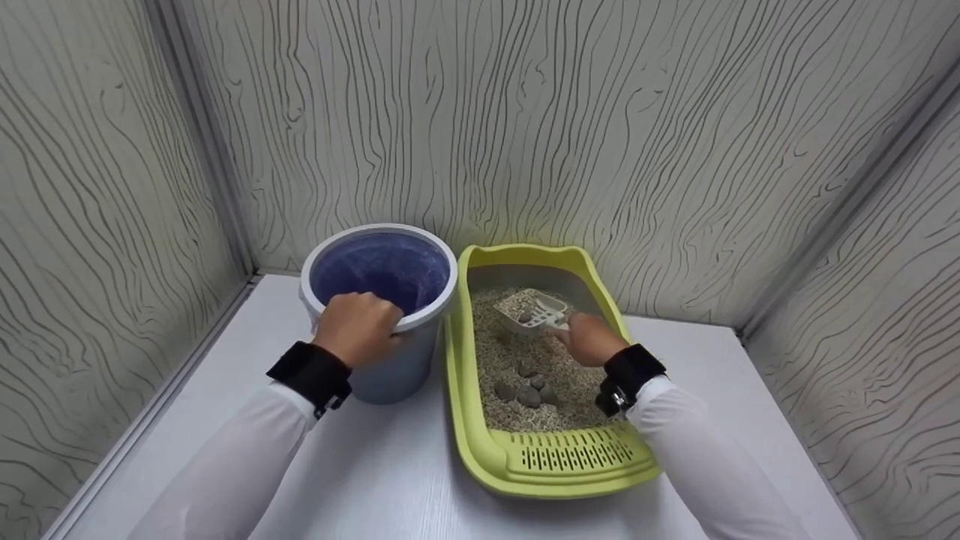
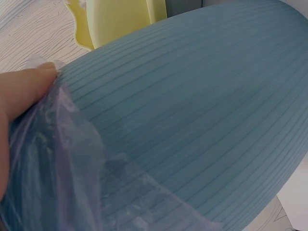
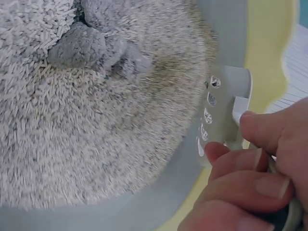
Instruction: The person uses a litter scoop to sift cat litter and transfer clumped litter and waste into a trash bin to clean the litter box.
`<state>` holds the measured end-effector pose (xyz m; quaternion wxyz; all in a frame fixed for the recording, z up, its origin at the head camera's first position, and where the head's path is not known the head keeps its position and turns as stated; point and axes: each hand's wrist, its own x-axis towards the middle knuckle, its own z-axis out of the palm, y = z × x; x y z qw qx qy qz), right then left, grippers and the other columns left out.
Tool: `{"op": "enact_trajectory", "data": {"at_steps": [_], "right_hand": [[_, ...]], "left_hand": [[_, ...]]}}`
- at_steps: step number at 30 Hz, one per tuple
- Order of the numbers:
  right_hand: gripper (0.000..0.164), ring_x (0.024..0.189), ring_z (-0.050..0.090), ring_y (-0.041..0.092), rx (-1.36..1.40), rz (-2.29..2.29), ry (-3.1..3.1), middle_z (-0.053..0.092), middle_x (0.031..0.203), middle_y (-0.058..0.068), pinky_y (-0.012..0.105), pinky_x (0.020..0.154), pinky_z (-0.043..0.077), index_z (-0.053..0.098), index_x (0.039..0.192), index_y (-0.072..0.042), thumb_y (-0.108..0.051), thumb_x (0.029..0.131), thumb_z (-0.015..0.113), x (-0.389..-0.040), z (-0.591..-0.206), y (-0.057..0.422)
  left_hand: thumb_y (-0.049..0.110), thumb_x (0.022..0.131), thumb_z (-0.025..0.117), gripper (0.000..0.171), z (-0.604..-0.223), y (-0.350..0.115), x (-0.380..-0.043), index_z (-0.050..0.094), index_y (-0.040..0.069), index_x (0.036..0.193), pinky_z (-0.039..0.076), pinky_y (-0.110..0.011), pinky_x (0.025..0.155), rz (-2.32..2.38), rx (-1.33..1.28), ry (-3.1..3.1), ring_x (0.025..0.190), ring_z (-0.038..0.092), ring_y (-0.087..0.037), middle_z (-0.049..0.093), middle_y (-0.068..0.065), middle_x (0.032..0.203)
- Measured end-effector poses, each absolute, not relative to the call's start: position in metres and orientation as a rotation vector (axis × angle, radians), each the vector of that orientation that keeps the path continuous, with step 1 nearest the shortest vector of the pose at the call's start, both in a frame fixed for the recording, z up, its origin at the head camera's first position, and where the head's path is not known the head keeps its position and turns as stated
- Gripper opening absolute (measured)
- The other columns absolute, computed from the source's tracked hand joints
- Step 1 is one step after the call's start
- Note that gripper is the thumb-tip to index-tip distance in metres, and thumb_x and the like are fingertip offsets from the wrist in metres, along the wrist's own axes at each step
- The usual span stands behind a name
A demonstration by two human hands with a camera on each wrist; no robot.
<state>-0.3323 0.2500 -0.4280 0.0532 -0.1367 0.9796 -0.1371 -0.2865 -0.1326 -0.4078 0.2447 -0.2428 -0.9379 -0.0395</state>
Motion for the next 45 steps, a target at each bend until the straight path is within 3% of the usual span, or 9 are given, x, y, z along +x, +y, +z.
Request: {"op": "enact_trajectory", "data": {"at_steps": [4,6,11,17,29,45], "right_hand": [[0.029,0.07,0.056,0.02,-0.446,-0.485,3.009,0.057,0.079,0.006,0.044,0.076,0.051,0.065,0.108,0.004,-0.023,0.108,0.054,-0.32,-0.415,0.263],[0.03,0.069,0.057,0.02,-0.418,-0.532,3.005,0.06,0.081,0.008,0.044,0.073,0.051,0.064,0.115,0.004,-0.023,0.108,0.054,-0.313,-0.411,0.27],[0.022,0.06,0.049,0.016,-0.358,-0.651,2.994,0.051,0.073,0.002,0.034,0.058,0.041,0.062,0.103,-0.004,-0.024,0.108,0.055,-0.297,-0.41,0.28],[0.021,0.06,0.046,0.014,-0.371,-0.689,3.026,0.047,0.072,-0.001,0.031,0.058,0.04,0.059,0.096,-0.009,-0.025,0.108,0.056,-0.283,-0.413,0.286],[0.022,0.068,0.052,0.014,-0.453,-0.746,3.086,0.06,0.084,0.005,0.033,0.064,0.041,0.062,0.112,-0.004,-0.024,0.109,0.055,-0.268,-0.399,0.293],[0.021,0.066,0.05,0.013,-0.396,-0.869,3.122,0.059,0.084,0.004,0.028,0.06,0.041,0.062,0.114,-0.006,-0.025,0.106,0.06,-0.258,-0.404,0.296]], "left_hand": [[0.039,0.082,0.083,0.045,-0.408,-0.136,-0.287,0.055,0.015,0.057,0.044,-0.046,0.047,-0.104,-0.653,-2.558,0.047,0.05,-0.02,0.059,0.0,0.055],[0.039,0.082,0.084,0.045,-0.409,-0.137,-0.286,0.055,0.015,0.058,0.044,-0.046,0.046,-0.099,-0.656,-2.556,0.047,0.052,-0.021,0.059,0.0,0.055],[0.04,0.081,0.085,0.043,-0.41,-0.137,-0.286,0.059,0.013,0.059,0.045,-0.048,0.046,-0.093,-0.655,-2.547,0.048,0.056,-0.025,0.062,-0.003,0.057],[0.043,0.082,0.084,0.044,-0.41,-0.137,-0.286,0.061,0.013,0.061,0.046,-0.047,0.048,-0.098,-0.643,-2.577,0.049,0.056,-0.024,0.063,-0.002,0.058],[0.044,0.082,0.084,0.049,-0.409,-0.135,-0.285,0.053,0.015,0.057,0.044,-0.044,0.047,-0.107,-0.634,-2.596,0.047,0.049,-0.019,0.056,0.001,0.054],[0.046,0.083,0.084,0.05,-0.408,-0.132,-0.285,0.054,0.014,0.057,0.044,-0.045,0.047,-0.104,-0.656,-2.559,0.047,0.051,-0.02,0.06,-0.001,0.056]]}}
